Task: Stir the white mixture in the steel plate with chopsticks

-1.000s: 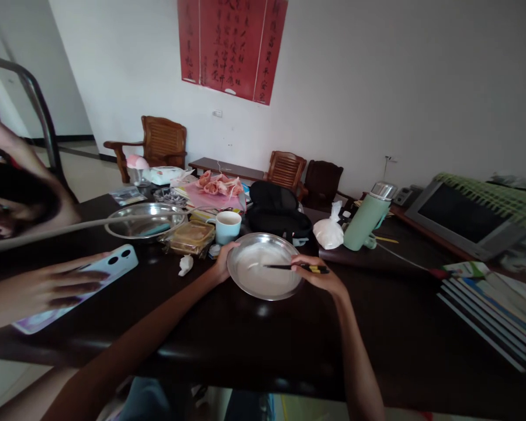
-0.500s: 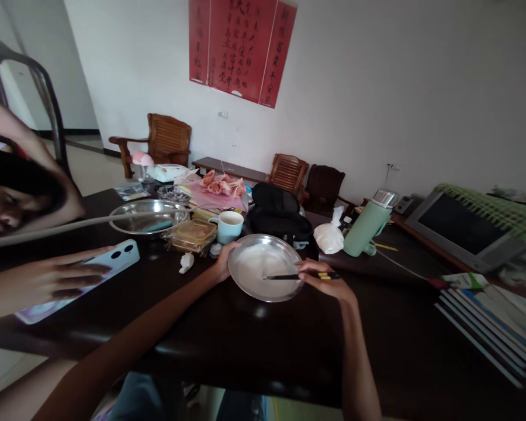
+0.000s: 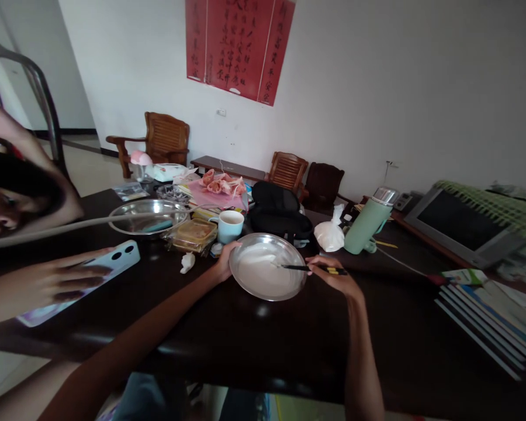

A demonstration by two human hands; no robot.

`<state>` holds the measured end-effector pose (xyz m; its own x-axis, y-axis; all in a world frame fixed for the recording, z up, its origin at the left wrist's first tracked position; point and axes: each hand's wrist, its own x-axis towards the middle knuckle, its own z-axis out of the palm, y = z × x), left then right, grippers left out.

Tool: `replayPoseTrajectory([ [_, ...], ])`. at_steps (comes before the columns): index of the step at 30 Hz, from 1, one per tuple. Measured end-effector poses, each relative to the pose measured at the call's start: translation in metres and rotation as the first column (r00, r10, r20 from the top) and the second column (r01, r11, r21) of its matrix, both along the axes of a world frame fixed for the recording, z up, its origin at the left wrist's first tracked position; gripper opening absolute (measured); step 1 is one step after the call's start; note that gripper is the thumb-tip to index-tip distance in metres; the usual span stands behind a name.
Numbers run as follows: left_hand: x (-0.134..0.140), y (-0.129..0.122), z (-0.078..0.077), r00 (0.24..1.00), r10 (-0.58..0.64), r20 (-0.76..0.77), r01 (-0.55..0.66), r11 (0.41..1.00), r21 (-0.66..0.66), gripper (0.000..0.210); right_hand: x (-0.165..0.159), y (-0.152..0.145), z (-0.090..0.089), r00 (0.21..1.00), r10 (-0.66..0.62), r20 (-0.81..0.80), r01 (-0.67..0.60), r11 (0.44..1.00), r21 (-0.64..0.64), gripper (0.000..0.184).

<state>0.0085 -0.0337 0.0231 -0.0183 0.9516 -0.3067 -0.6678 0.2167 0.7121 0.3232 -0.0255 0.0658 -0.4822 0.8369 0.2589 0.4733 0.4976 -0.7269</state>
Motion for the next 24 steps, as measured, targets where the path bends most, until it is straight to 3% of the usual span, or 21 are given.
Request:
replayPoseTrajectory([
  [4,-0.0002,0.0006,-0.0009,1.0,0.013,-0.005,-0.013,1.0,0.007,0.016,-0.0029,-0.0009,0.0004,0.992,0.129,-0.001,-0.129,0.99,-0.065,0.025],
  [9,0.0005,0.0005,0.0009,1.0,0.016,-0.014,-0.016,1.0,0.0,0.015,-0.0007,0.0015,0.001,1.0,0.01,-0.019,-0.01,1.0,-0.015,0.034],
  [14,0.0005,-0.0011,0.0022,0.999,0.022,-0.026,-0.022,1.0,-0.001,0.016,-0.0047,-0.0032,0.0025,0.99,0.141,-0.009,-0.142,0.987,-0.081,0.03],
  [18,0.0013,-0.0021,0.0039,0.999,0.016,-0.032,-0.016,1.0,-0.007,0.014,-0.0022,-0.0042,0.0057,0.999,0.051,-0.008,-0.052,0.997,-0.059,0.034],
  [22,0.0013,-0.0012,0.0041,0.999,0.022,-0.029,-0.023,1.0,-0.014,0.014,-0.0021,-0.0044,0.0066,0.988,0.156,0.008,-0.154,0.984,-0.09,0.035],
  [24,0.0011,-0.001,0.0042,0.999,0.028,-0.02,-0.028,0.999,-0.02,0.015,-0.0048,-0.0038,0.0054,0.989,0.147,-0.011,-0.147,0.986,-0.082,0.033],
])
